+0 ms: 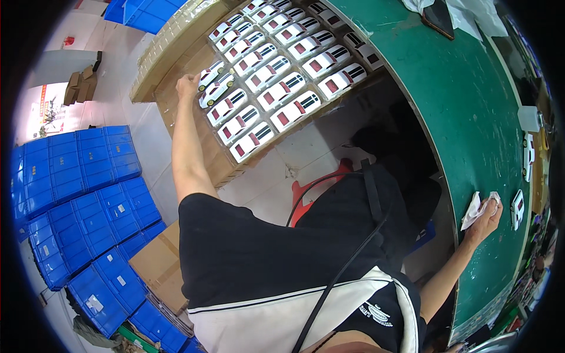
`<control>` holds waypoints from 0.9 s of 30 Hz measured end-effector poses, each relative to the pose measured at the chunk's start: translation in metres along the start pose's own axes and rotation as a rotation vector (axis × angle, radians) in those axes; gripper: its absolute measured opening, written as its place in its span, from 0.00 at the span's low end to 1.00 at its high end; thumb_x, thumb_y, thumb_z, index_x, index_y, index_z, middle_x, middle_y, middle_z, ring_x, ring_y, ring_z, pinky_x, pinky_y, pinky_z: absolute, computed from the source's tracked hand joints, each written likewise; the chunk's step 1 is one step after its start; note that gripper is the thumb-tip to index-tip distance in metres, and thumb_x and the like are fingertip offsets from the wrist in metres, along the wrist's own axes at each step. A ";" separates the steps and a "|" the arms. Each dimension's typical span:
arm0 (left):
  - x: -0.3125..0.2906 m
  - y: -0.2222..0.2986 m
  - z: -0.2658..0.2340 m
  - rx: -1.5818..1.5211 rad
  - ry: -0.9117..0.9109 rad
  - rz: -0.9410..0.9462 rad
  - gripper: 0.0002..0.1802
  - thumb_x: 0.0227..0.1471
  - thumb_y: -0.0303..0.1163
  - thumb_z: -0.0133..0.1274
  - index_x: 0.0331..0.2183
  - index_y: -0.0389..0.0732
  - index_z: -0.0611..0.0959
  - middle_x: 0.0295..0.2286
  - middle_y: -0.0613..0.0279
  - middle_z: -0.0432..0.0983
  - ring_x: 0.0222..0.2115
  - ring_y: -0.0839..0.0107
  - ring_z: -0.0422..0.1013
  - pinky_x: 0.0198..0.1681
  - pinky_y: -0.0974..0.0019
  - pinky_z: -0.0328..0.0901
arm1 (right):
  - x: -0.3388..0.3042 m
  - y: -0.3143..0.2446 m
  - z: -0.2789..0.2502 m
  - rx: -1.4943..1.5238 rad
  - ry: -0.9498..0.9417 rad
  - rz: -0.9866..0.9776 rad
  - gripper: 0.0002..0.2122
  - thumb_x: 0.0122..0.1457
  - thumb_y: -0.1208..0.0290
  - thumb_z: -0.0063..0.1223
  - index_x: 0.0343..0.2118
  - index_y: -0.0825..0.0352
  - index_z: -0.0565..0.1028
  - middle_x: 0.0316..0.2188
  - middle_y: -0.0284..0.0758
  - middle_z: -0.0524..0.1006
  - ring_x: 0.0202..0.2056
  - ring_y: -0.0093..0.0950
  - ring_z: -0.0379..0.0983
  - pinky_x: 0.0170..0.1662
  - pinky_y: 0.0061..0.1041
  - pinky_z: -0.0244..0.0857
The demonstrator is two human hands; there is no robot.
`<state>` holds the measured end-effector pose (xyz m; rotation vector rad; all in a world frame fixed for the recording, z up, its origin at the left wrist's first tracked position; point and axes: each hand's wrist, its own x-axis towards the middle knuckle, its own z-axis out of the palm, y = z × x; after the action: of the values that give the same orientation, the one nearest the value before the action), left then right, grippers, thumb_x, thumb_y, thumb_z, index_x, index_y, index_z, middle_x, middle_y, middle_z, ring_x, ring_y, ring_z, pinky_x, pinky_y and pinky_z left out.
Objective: Wiping and cleaning plastic toy car shells at a factory workstation before placing them into storage boxes.
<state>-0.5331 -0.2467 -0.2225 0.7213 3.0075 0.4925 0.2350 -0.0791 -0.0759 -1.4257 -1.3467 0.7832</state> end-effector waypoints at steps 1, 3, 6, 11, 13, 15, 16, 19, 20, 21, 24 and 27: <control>-0.009 0.011 -0.017 -0.087 -0.180 -0.029 0.24 0.38 0.50 0.56 0.30 0.37 0.80 0.30 0.51 0.75 0.34 0.62 0.70 0.39 0.63 0.62 | 0.001 0.002 0.001 -0.007 -0.001 0.001 0.09 0.57 0.68 0.42 0.35 0.69 0.67 0.21 0.28 0.66 0.21 0.13 0.58 0.23 0.11 0.53; -0.016 0.009 -0.024 -0.062 -0.412 0.070 0.22 0.38 0.48 0.57 0.27 0.37 0.80 0.25 0.58 0.75 0.28 0.69 0.70 0.32 0.67 0.63 | 0.002 0.004 0.002 -0.011 -0.002 0.004 0.09 0.57 0.68 0.42 0.36 0.69 0.67 0.21 0.28 0.67 0.21 0.13 0.59 0.23 0.11 0.53; -0.036 0.004 -0.027 0.044 -0.486 0.203 0.26 0.38 0.45 0.58 0.38 0.39 0.74 0.32 0.57 0.73 0.32 0.69 0.68 0.35 0.67 0.62 | 0.002 0.006 0.003 -0.013 -0.027 0.007 0.09 0.57 0.69 0.42 0.36 0.69 0.67 0.21 0.28 0.67 0.22 0.13 0.59 0.24 0.11 0.54; -0.048 0.029 -0.038 0.169 -0.479 0.299 0.30 0.32 0.37 0.62 0.41 0.39 0.73 0.38 0.52 0.70 0.40 0.60 0.67 0.44 0.64 0.60 | 0.000 0.007 0.002 0.018 -0.025 0.003 0.09 0.57 0.69 0.43 0.36 0.69 0.67 0.22 0.29 0.68 0.23 0.14 0.61 0.25 0.11 0.55; -0.046 0.017 -0.035 0.180 -0.399 0.374 0.30 0.29 0.35 0.63 0.39 0.39 0.74 0.36 0.51 0.71 0.40 0.59 0.66 0.44 0.63 0.60 | 0.002 0.010 0.003 0.019 -0.040 0.005 0.09 0.57 0.69 0.43 0.36 0.69 0.67 0.22 0.29 0.68 0.23 0.14 0.61 0.25 0.11 0.56; -0.050 0.019 -0.024 0.119 -0.378 0.426 0.29 0.28 0.32 0.63 0.39 0.39 0.74 0.36 0.50 0.70 0.40 0.58 0.66 0.44 0.61 0.60 | 0.004 0.015 -0.005 0.005 -0.036 0.007 0.09 0.57 0.69 0.43 0.37 0.69 0.67 0.23 0.29 0.68 0.23 0.14 0.61 0.26 0.11 0.56; -0.049 0.022 -0.016 0.102 -0.387 0.446 0.29 0.29 0.32 0.62 0.39 0.39 0.74 0.37 0.50 0.70 0.40 0.57 0.65 0.44 0.61 0.59 | 0.005 0.020 -0.014 0.021 -0.039 0.010 0.09 0.57 0.69 0.43 0.37 0.69 0.67 0.23 0.30 0.69 0.24 0.14 0.62 0.27 0.11 0.57; -0.027 0.006 -0.006 0.161 -0.467 0.476 0.30 0.34 0.35 0.58 0.43 0.38 0.71 0.43 0.50 0.67 0.45 0.58 0.63 0.48 0.62 0.58 | 0.001 0.000 -0.006 -0.201 0.067 -0.009 0.11 0.56 0.70 0.43 0.39 0.69 0.70 0.30 0.33 0.73 0.30 0.20 0.67 0.34 0.17 0.62; -0.019 -0.010 -0.015 0.179 -0.494 0.389 0.30 0.35 0.36 0.58 0.44 0.37 0.71 0.43 0.50 0.67 0.44 0.59 0.64 0.48 0.61 0.58 | 0.001 -0.006 0.004 -0.221 -0.003 -0.033 0.11 0.55 0.68 0.44 0.39 0.69 0.71 0.32 0.33 0.73 0.32 0.21 0.68 0.35 0.20 0.62; -0.018 -0.019 -0.014 0.044 -0.326 0.430 0.28 0.39 0.38 0.56 0.43 0.35 0.72 0.40 0.50 0.70 0.42 0.63 0.66 0.45 0.64 0.60 | 0.000 -0.012 0.010 -0.180 -0.043 0.009 0.11 0.54 0.71 0.43 0.39 0.68 0.71 0.33 0.34 0.73 0.33 0.23 0.69 0.37 0.20 0.62; -0.050 0.082 -0.030 -0.218 -0.238 0.517 0.18 0.47 0.27 0.48 0.42 0.32 0.71 0.38 0.52 0.71 0.37 0.69 0.67 0.41 0.68 0.62 | 0.014 -0.025 -0.012 -0.245 -0.202 -0.202 0.17 0.45 0.84 0.33 0.37 0.68 0.71 0.33 0.35 0.73 0.35 0.23 0.68 0.39 0.20 0.61; -0.102 0.168 -0.069 -0.553 -0.271 0.683 0.15 0.50 0.28 0.47 0.41 0.32 0.72 0.36 0.57 0.71 0.37 0.72 0.67 0.39 0.71 0.62 | 0.039 -0.037 -0.065 -0.554 0.187 -0.217 0.14 0.45 0.79 0.36 0.36 0.68 0.72 0.31 0.38 0.74 0.34 0.28 0.71 0.37 0.23 0.62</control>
<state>-0.3738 -0.1708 -0.1118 1.5663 2.1447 1.0650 0.2894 -0.0597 -0.0152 -1.6838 -1.6078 0.1250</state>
